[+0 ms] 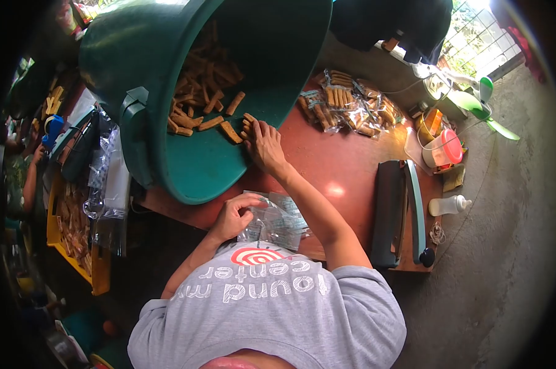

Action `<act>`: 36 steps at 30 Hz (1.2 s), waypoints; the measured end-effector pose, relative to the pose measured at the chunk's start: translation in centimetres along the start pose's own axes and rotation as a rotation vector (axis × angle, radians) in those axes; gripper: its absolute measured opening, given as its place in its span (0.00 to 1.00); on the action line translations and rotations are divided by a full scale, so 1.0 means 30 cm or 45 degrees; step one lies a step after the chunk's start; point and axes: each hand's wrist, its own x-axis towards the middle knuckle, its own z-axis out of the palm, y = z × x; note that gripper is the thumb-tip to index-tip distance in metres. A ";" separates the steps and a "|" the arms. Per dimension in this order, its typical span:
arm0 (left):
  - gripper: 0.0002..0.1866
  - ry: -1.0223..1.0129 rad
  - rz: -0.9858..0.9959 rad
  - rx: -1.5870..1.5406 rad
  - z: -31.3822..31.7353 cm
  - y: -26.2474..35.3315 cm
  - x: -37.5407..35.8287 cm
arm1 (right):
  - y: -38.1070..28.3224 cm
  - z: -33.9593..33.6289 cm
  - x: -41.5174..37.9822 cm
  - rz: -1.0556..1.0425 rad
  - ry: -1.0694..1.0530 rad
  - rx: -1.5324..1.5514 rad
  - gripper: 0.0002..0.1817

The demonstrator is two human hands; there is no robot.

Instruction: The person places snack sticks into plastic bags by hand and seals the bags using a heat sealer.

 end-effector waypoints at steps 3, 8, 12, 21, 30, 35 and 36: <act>0.20 -0.005 0.012 0.036 0.000 0.008 0.003 | 0.011 0.019 0.005 0.001 0.066 -0.009 0.32; 0.20 0.028 -0.012 0.015 -0.006 0.003 -0.001 | 0.010 0.033 0.083 0.202 -0.081 0.550 0.29; 0.19 0.017 -0.007 0.088 -0.002 0.011 0.003 | -0.127 -0.003 0.087 0.379 -0.542 0.596 0.31; 0.17 0.007 0.016 0.113 -0.005 0.017 0.006 | -0.167 0.062 0.016 -0.092 -0.104 0.662 0.34; 0.20 -0.003 0.061 0.096 0.000 0.035 0.031 | 0.031 -0.031 -0.106 -0.033 0.026 0.356 0.39; 0.21 -0.002 0.095 0.067 0.028 0.063 0.082 | 0.109 -0.176 -0.286 0.194 0.151 0.186 0.40; 0.21 0.023 0.146 0.065 0.039 0.065 0.097 | 0.134 -0.189 -0.324 0.206 0.158 0.177 0.40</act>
